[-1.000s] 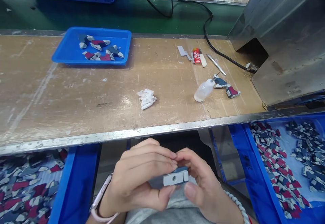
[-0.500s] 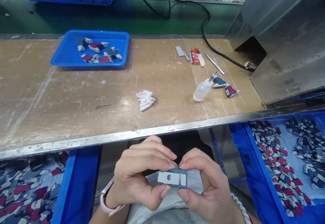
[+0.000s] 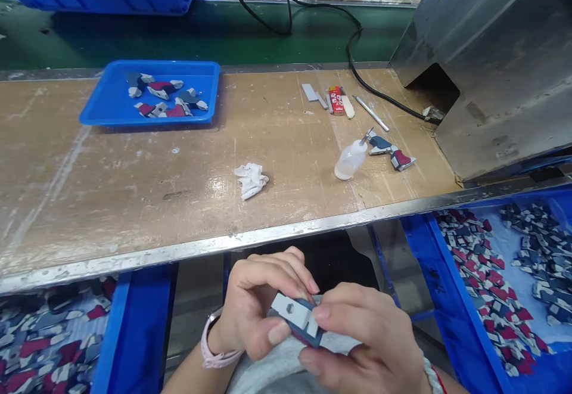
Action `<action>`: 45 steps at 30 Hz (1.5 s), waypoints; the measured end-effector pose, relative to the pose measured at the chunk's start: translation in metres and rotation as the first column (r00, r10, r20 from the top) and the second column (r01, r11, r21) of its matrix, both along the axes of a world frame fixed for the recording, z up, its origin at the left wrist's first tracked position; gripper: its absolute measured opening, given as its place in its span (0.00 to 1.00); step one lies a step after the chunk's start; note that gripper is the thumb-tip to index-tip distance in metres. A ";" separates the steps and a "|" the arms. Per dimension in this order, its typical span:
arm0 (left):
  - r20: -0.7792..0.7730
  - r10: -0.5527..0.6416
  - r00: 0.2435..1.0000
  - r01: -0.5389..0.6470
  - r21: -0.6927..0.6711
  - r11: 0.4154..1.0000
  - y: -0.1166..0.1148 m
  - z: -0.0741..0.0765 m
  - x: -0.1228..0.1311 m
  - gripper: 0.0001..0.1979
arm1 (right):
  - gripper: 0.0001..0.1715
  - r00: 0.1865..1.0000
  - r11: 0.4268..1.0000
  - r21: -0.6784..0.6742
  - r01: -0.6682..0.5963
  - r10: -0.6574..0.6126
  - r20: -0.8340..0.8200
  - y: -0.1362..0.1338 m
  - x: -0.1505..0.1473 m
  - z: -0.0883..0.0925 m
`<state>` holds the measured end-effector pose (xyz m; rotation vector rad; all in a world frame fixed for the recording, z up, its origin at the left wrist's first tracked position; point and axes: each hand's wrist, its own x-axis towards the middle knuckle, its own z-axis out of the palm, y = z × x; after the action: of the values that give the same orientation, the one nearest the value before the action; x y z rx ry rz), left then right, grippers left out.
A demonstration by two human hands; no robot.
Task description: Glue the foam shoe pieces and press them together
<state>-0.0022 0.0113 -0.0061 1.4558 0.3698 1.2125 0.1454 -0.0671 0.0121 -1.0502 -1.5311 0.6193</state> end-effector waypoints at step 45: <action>-0.367 0.203 0.908 -0.062 0.361 0.931 -0.012 0.002 -0.011 0.09 | 0.30 0.292 0.491 -0.332 -0.806 -0.158 -0.943 -0.007 -0.010 -0.053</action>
<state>-0.0136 -0.0007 -0.0037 2.0210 0.5653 1.1196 0.1352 -0.0737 -0.0408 -0.6045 -0.3018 2.0631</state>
